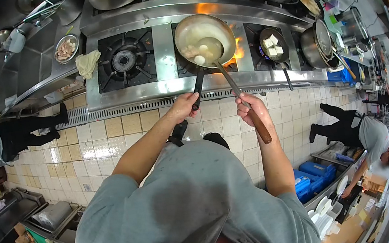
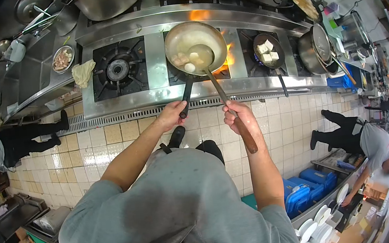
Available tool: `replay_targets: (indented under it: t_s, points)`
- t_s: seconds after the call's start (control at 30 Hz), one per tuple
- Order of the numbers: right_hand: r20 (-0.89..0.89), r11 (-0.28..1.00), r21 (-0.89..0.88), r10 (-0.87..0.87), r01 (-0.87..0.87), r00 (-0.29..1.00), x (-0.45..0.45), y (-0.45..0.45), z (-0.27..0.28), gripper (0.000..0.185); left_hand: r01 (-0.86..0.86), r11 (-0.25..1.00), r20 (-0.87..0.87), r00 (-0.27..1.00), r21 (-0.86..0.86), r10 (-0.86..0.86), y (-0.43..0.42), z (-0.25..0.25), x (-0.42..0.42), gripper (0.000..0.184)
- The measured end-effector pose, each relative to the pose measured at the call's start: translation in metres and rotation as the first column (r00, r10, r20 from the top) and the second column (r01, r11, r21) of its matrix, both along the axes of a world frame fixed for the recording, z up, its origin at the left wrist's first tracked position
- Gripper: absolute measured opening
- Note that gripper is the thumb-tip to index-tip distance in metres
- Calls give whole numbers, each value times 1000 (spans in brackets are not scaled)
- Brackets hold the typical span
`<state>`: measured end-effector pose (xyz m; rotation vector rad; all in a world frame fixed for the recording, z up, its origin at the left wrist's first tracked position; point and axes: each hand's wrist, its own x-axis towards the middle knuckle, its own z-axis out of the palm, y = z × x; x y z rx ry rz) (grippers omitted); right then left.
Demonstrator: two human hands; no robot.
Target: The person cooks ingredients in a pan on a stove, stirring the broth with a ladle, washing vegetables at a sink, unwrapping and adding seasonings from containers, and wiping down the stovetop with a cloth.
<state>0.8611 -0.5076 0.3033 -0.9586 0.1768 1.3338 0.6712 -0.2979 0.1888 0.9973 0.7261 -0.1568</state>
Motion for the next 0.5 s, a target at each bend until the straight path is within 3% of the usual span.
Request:
replay_targets:
  t_s: [0.03, 0.1, 0.23, 0.3, 0.33, 0.43, 0.5]
  points:
    - [1, 1000, -2, -2, 2, 1000, -3, -1, 0, 20, 2, 1000, 1, 1000, -2, -2, 0, 0, 0, 36]
    - [244, 994, -114, 23, 6, 969, -11, 2, 3, 22, 2, 1000, 15, 1000, -22, -2, 1, -1, 0, 36]
    - [397, 989, -150, 44, 17, 917, -12, 0, -5, 21, -9, 999, 11, 1000, -44, 10, 1, -1, -2, 36]
    - [620, 972, -231, 126, 27, 774, -12, 3, 3, 19, -4, 999, 32, 999, -36, 5, 2, -2, -5, 36]
    - [620, 973, -229, 126, 26, 775, -13, 6, 7, 19, -6, 999, 31, 999, -33, 7, 3, -3, -8, 36]
    - [763, 941, -327, 206, 91, 612, -12, 16, 24, 23, -49, 998, -2, 999, -37, 49, 11, 0, -20, 36]
    - [798, 930, -352, 238, 108, 553, -13, 24, 38, 23, -152, 988, -58, 987, 18, 153, 20, -8, -37, 36]
